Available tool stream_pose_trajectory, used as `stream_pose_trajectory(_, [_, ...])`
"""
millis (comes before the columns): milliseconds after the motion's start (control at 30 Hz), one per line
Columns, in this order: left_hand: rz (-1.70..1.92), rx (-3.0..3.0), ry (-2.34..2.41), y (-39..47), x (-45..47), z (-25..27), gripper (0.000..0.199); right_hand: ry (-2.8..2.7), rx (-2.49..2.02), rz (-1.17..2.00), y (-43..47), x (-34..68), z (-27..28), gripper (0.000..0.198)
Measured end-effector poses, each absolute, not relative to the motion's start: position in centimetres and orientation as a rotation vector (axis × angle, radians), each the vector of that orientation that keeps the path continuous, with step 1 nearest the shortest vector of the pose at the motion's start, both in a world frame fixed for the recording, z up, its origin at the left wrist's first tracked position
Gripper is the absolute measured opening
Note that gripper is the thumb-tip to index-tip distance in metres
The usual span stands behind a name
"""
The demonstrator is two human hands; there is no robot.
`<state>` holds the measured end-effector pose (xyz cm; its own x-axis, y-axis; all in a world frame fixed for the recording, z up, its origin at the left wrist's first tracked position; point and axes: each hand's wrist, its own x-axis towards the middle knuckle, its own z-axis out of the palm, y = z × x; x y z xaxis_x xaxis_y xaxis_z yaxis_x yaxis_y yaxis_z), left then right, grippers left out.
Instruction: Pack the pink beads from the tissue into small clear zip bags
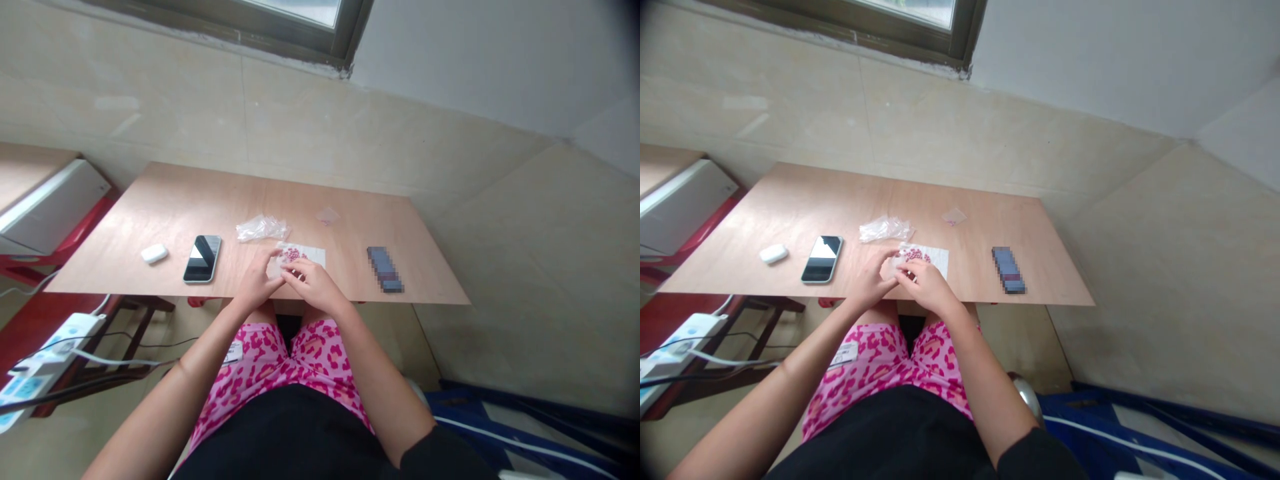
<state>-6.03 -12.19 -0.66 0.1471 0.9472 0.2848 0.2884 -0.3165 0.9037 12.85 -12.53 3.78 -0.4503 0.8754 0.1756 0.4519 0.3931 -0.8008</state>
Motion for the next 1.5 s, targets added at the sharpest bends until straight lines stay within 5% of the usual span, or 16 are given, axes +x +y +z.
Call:
stream_pose_trajectory(167, [1.207,1.568,1.223,-12.1,-6.0,0.2,0.039,-1.791,-1.209,1.007,-11.2,13.9,2.6,0.034])
stream_pose_trajectory(333, [1.219,1.438,1.204,-11.5,-6.3,-0.1,0.032,-1.895,-1.498,0.787,-9.1,15.5,-0.6,0.020])
stream_pose_trajectory(1000, [1.158,1.227,1.109,-11.4,-6.5,-0.3,0.042,-2.125,-1.757,0.512,-8.7,13.8,-4.7,0.011])
stream_pose_trajectory(1233, [1.141,1.235,1.091,-11.5,-6.5,0.3,0.043,-1.883,-1.630,0.732,-8.6,13.7,-3.6,0.011])
stream_pose_trajectory(1500, [1.078,1.103,0.851,-11.7,-6.3,0.1,0.042,-1.593,-1.093,1.154,-7.9,12.7,4.7,0.029])
